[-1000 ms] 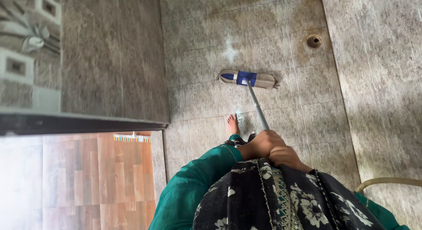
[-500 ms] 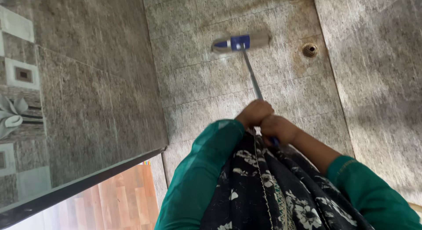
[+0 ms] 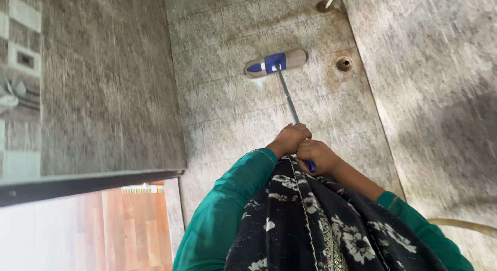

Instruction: The person cleans the bathroom floor using a squeegee. They push water across the tiled surface in multiple directions.

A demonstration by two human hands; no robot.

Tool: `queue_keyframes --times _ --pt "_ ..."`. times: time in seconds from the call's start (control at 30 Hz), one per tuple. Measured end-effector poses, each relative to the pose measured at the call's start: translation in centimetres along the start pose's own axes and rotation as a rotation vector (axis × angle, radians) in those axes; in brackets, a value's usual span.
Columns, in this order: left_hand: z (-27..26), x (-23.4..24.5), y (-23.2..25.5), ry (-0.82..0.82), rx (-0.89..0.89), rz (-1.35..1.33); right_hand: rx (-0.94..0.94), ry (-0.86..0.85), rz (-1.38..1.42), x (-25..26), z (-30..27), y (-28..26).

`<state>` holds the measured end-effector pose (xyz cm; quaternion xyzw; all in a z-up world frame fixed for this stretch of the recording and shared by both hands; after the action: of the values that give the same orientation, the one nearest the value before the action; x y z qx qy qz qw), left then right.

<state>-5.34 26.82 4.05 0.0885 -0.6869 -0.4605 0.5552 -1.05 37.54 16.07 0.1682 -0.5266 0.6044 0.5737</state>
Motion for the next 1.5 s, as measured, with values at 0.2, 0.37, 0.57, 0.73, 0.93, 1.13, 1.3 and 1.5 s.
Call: queue_keyframes --times 0.2,0.37,0.57,0.73,0.93,1.13,1.3,1.5 --pt "-1.1 -1.6 12.7 0.008 -0.106 -0.158 -0.078 0.086 0.000 7.7 -5.7 -7.4" --pt "-2.2 -5.1 18.1 -0.013 -0.234 -0.158 -0.099 0.171 0.032 9.1 -10.2 -10.2" --pt "-2.3 -10.6 15.7 0.190 -0.440 -0.137 0.089 0.346 0.121 8.4 -12.1 -10.2" --pt "-2.0 -10.3 14.6 0.361 -0.555 -0.176 0.252 0.423 0.138 8.8 -10.9 -8.7" --pt "2.7 -4.3 12.3 0.344 -0.616 -0.410 0.288 0.369 0.173 10.3 -6.1 -3.3" --pt "12.0 -1.5 4.4 0.196 -0.630 -0.243 0.214 0.301 0.237 12.4 1.0 5.1" --pt "19.0 0.4 -3.2 -0.032 -0.442 -0.053 -0.082 -0.051 0.036 8.0 2.2 14.7" --pt "19.1 -1.4 -8.1 -0.155 -0.152 0.220 -0.282 -0.286 -0.140 1.5 -0.9 19.2"
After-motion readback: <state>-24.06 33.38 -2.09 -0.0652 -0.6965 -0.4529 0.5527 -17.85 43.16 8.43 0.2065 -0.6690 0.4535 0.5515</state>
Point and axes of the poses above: each hand's wrist, its own z-axis towards the middle knuckle, its own x-axis out of the back of the hand, y = z × x, the point moved 5 cm from there along z, towards the middle knuckle, and after that the axes turned 12 degrees about -z, right-handed, at the moved point
